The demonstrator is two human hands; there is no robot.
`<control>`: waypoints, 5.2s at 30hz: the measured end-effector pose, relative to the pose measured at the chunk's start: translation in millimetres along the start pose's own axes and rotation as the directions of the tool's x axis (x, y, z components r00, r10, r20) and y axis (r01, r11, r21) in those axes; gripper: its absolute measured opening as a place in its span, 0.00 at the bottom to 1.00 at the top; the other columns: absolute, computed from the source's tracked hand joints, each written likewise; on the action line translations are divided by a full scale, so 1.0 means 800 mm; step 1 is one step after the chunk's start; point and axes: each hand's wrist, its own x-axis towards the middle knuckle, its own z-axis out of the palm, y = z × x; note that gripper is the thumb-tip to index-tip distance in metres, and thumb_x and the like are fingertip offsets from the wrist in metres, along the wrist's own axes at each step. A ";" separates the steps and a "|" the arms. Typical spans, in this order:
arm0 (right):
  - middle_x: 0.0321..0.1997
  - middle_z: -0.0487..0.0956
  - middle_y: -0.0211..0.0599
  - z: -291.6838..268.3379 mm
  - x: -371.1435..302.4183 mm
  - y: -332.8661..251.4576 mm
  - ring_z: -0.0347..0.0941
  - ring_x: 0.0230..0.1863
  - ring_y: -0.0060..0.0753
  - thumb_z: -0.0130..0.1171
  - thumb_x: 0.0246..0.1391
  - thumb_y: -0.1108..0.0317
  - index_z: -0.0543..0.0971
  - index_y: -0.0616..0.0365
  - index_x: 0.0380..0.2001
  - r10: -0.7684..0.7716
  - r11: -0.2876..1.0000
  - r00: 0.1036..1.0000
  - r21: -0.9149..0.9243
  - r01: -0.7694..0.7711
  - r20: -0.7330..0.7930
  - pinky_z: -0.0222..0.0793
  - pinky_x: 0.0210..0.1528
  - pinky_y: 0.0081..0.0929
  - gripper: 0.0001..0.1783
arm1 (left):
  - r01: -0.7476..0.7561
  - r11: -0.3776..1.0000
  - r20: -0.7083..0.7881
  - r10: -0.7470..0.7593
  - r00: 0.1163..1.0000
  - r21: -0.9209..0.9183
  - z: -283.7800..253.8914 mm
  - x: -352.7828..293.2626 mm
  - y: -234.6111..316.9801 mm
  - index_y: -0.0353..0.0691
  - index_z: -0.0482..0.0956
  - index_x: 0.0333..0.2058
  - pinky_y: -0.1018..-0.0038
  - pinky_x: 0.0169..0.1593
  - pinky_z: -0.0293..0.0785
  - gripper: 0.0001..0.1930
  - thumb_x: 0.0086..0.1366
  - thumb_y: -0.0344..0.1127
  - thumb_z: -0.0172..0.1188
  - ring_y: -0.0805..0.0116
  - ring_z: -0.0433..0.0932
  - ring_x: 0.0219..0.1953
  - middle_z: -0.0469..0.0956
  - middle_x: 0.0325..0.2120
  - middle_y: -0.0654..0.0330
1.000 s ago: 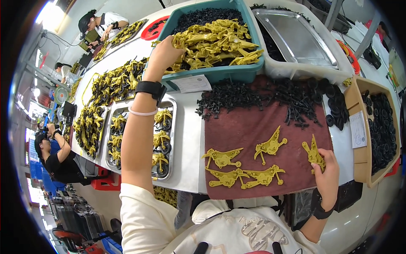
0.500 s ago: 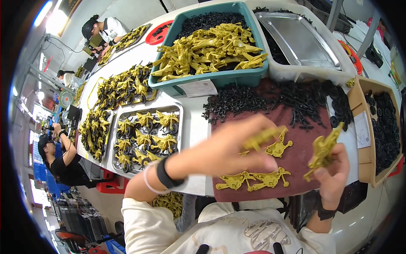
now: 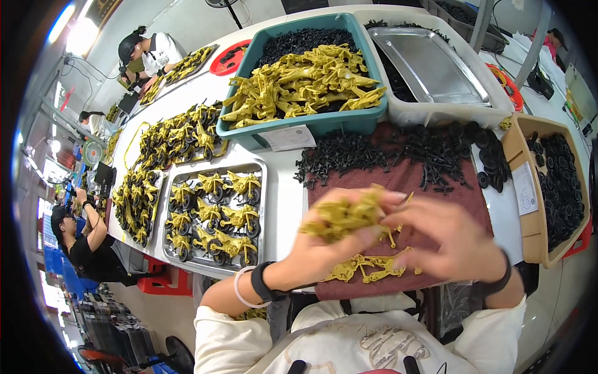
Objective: Assemble small plastic toy motorcycle parts, including wheels and fairings.
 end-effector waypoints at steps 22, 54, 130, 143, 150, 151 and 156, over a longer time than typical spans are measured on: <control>0.59 0.74 0.45 -0.136 0.403 0.224 0.71 0.58 0.46 0.72 0.37 0.63 0.62 0.46 0.66 0.351 0.655 0.928 -0.741 -0.152 0.120 0.68 0.55 0.39 0.49 | -0.040 0.958 -0.487 -0.108 0.867 -0.285 -0.062 -0.072 -0.017 0.36 0.66 0.50 0.59 0.43 0.71 0.24 0.53 0.31 0.58 0.62 0.73 0.32 0.72 0.28 0.57; 0.46 0.68 0.42 -0.128 0.352 0.096 0.71 0.44 0.45 0.74 0.33 0.75 0.72 0.53 0.39 -0.240 0.588 0.971 -0.793 0.160 0.017 0.70 0.44 0.39 0.27 | -0.014 0.973 -0.592 -0.130 0.795 -0.232 -0.058 -0.068 0.001 0.34 0.67 0.47 0.64 0.40 0.68 0.19 0.56 0.29 0.55 0.68 0.68 0.28 0.67 0.25 0.61; 0.60 0.70 0.47 -0.054 0.404 0.092 0.65 0.62 0.45 0.61 0.55 0.56 0.69 0.55 0.59 0.054 0.870 0.831 -0.434 0.233 0.554 0.60 0.63 0.35 0.31 | -0.059 0.698 -0.463 -0.407 0.788 -0.714 -0.121 -0.077 -0.016 0.32 0.61 0.55 0.64 0.32 0.67 0.29 0.55 0.36 0.56 0.62 0.71 0.24 0.72 0.24 0.53; 0.50 0.74 0.41 -0.044 0.375 0.075 0.69 0.55 0.41 0.69 0.41 0.64 0.69 0.55 0.53 0.155 0.911 0.738 -0.385 0.150 0.656 0.64 0.56 0.33 0.34 | 0.064 0.710 -0.378 -0.446 0.811 -0.701 -0.123 -0.080 -0.016 0.33 0.62 0.55 0.62 0.34 0.70 0.29 0.54 0.32 0.58 0.59 0.73 0.26 0.73 0.26 0.49; 0.43 0.77 0.28 -0.064 0.385 0.076 0.70 0.48 0.25 0.65 0.40 0.67 0.76 0.53 0.41 0.102 0.909 0.806 -0.383 0.163 0.583 0.65 0.47 0.30 0.20 | 0.081 0.749 -0.401 -0.439 0.804 -0.658 -0.125 -0.081 -0.019 0.32 0.63 0.55 0.62 0.34 0.72 0.28 0.54 0.31 0.57 0.59 0.74 0.27 0.74 0.27 0.49; 0.43 0.77 0.28 -0.065 0.384 0.073 0.70 0.48 0.25 0.65 0.40 0.67 0.76 0.53 0.41 0.103 0.909 0.806 -0.384 0.161 0.582 0.65 0.47 0.30 0.20 | 0.081 0.748 -0.400 -0.440 0.804 -0.659 -0.126 -0.082 -0.020 0.32 0.63 0.55 0.62 0.34 0.72 0.28 0.54 0.31 0.57 0.59 0.74 0.27 0.74 0.27 0.49; 0.43 0.77 0.27 -0.071 0.386 0.060 0.68 0.42 0.26 0.63 0.41 0.73 0.77 0.54 0.38 0.069 0.892 0.892 -0.428 0.145 0.446 0.68 0.43 0.27 0.16 | 0.059 0.677 -0.312 -0.413 0.856 -0.734 -0.129 -0.085 -0.020 0.35 0.60 0.54 0.70 0.41 0.71 0.26 0.58 0.29 0.58 0.66 0.74 0.34 0.74 0.34 0.51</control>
